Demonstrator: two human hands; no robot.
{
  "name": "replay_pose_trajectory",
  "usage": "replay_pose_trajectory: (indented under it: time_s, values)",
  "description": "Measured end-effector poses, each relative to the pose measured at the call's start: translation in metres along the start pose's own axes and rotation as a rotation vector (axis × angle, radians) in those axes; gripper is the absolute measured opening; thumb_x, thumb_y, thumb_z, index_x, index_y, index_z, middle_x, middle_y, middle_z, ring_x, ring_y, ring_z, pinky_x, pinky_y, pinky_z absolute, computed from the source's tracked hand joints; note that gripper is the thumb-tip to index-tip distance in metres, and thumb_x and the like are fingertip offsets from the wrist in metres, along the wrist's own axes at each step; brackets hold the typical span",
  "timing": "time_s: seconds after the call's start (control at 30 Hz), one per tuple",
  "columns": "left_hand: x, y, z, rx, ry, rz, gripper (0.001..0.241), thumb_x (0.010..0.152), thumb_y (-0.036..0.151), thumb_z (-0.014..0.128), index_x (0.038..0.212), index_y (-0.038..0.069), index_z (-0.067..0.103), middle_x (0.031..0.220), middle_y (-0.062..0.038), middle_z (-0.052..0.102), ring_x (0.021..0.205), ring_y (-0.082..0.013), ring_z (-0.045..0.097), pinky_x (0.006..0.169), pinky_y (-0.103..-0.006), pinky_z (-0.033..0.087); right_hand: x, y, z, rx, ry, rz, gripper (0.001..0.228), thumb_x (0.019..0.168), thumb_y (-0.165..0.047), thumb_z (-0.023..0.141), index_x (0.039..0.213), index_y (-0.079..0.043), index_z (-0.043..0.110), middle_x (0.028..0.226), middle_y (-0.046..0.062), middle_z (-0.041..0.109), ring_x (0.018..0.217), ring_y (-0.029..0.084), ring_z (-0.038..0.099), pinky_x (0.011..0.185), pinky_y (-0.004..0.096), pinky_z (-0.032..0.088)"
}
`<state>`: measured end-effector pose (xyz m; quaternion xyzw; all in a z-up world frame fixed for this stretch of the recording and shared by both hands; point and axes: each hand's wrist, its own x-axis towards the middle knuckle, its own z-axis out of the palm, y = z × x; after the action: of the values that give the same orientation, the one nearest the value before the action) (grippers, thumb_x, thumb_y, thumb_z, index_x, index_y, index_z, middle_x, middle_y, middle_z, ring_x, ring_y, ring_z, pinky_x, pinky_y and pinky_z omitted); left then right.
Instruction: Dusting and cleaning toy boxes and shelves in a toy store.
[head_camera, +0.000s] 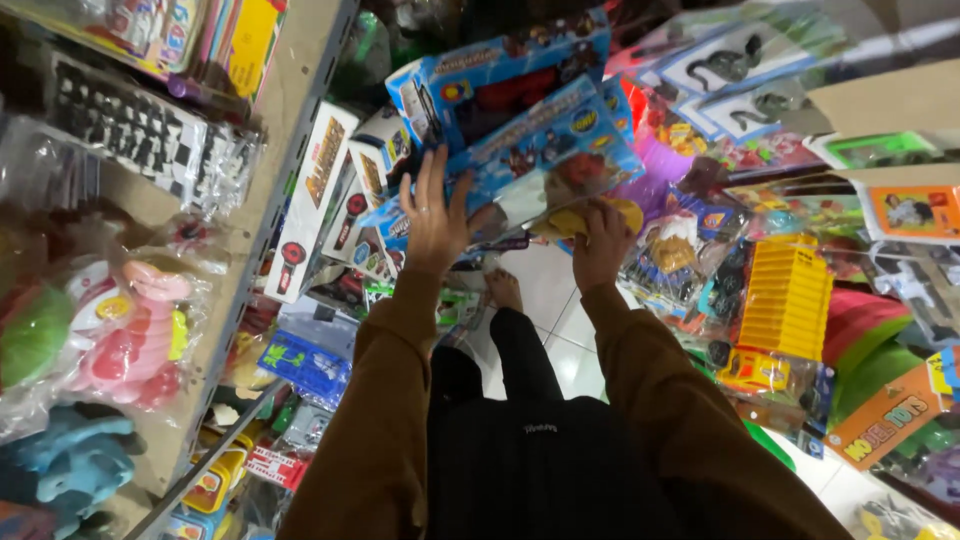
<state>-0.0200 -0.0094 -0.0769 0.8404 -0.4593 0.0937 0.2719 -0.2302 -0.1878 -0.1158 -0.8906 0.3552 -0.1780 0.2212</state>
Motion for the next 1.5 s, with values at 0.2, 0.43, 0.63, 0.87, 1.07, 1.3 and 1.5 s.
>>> replay_pose_trajectory:
  time_s: [0.2, 0.43, 0.63, 0.87, 1.07, 1.3, 1.5]
  values:
    - [-0.023, 0.004, -0.01, -0.015, -0.04, -0.067, 0.073, 0.096, 0.046, 0.078, 0.152, 0.009, 0.049, 0.166, -0.024, 0.028, 0.155, -0.0417, 0.029, 0.12, -0.0659, 0.021, 0.0, -0.013, -0.019, -0.066, 0.004, -0.028, 0.042, 0.075, -0.007, 0.073, 0.115, -0.015, 0.067, 0.13, 0.007, 0.062, 0.125, 0.031, 0.053, 0.102, 0.049, 0.035]
    - [-0.059, 0.001, -0.02, 0.12, -0.013, -0.053, 0.076, 0.099, 0.047, 0.075, 0.154, 0.005, 0.043, 0.164, -0.026, 0.029, 0.154, -0.0404, 0.03, 0.12, -0.0647, 0.019, -0.03, 0.023, -0.025, -0.009, 0.048, -0.009, 0.035, 0.083, -0.003, 0.069, 0.117, -0.012, 0.066, 0.131, 0.006, 0.061, 0.132, 0.028, 0.053, 0.111, 0.048, 0.032]
    - [-0.074, 0.015, -0.067, 0.14, 0.004, -0.145, 0.081, 0.097, 0.044, 0.076, 0.156, 0.003, 0.041, 0.163, -0.029, 0.028, 0.152, -0.0435, 0.03, 0.119, -0.0666, 0.021, -0.051, -0.009, -0.067, 0.117, 0.162, -0.061, 0.028, 0.085, -0.002, 0.064, 0.113, -0.005, 0.062, 0.118, 0.014, 0.067, 0.115, 0.034, 0.061, 0.103, 0.046, 0.043]
    - [-0.174, 0.054, -0.112, -0.88, 0.076, -0.59, 0.085, 0.088, 0.021, 0.081, 0.157, 0.004, 0.034, 0.154, -0.017, 0.043, 0.137, -0.0267, 0.048, 0.11, -0.0361, 0.045, -0.121, -0.092, -0.111, 0.814, -0.094, 0.43, 0.023, 0.102, -0.018, 0.063, 0.119, -0.003, 0.066, 0.1, 0.006, 0.068, 0.086, 0.015, 0.061, 0.075, 0.034, 0.05]
    - [-0.234, 0.07, -0.258, -1.176, 0.15, -1.015, 0.048, 0.092, 0.027, 0.076, 0.13, 0.003, 0.06, 0.11, -0.009, 0.069, 0.1, -0.0165, 0.062, 0.088, -0.0321, 0.052, -0.187, -0.247, -0.142, 1.474, -0.723, 0.697, 0.052, 0.092, -0.028, 0.058, 0.138, -0.004, 0.054, 0.127, 0.015, 0.067, 0.11, 0.031, 0.067, 0.091, 0.045, 0.058]
    - [-0.275, 0.1, -0.489, -0.65, 0.726, -0.978, 0.034, 0.088, 0.015, 0.08, 0.114, 0.0, 0.064, 0.1, -0.009, 0.079, 0.09, -0.0161, 0.076, 0.079, -0.0293, 0.058, -0.242, -0.38, -0.107, 1.606, -1.217, 0.853, 0.056, 0.086, -0.033, 0.059, 0.137, -0.009, 0.055, 0.125, 0.014, 0.069, 0.109, 0.033, 0.068, 0.083, 0.045, 0.058]
    - [-0.289, 0.101, -0.591, -0.278, 0.941, -0.786, 0.037, 0.084, 0.012, 0.078, 0.115, 0.002, 0.061, 0.126, -0.015, 0.064, 0.114, -0.0255, 0.063, 0.09, -0.0349, 0.053, -0.208, -0.475, -0.097, 1.432, -1.113, 0.2, 0.041, 0.099, -0.016, 0.063, 0.126, 0.014, 0.057, 0.115, 0.022, 0.07, 0.1, 0.032, 0.07, 0.088, 0.046, 0.057]
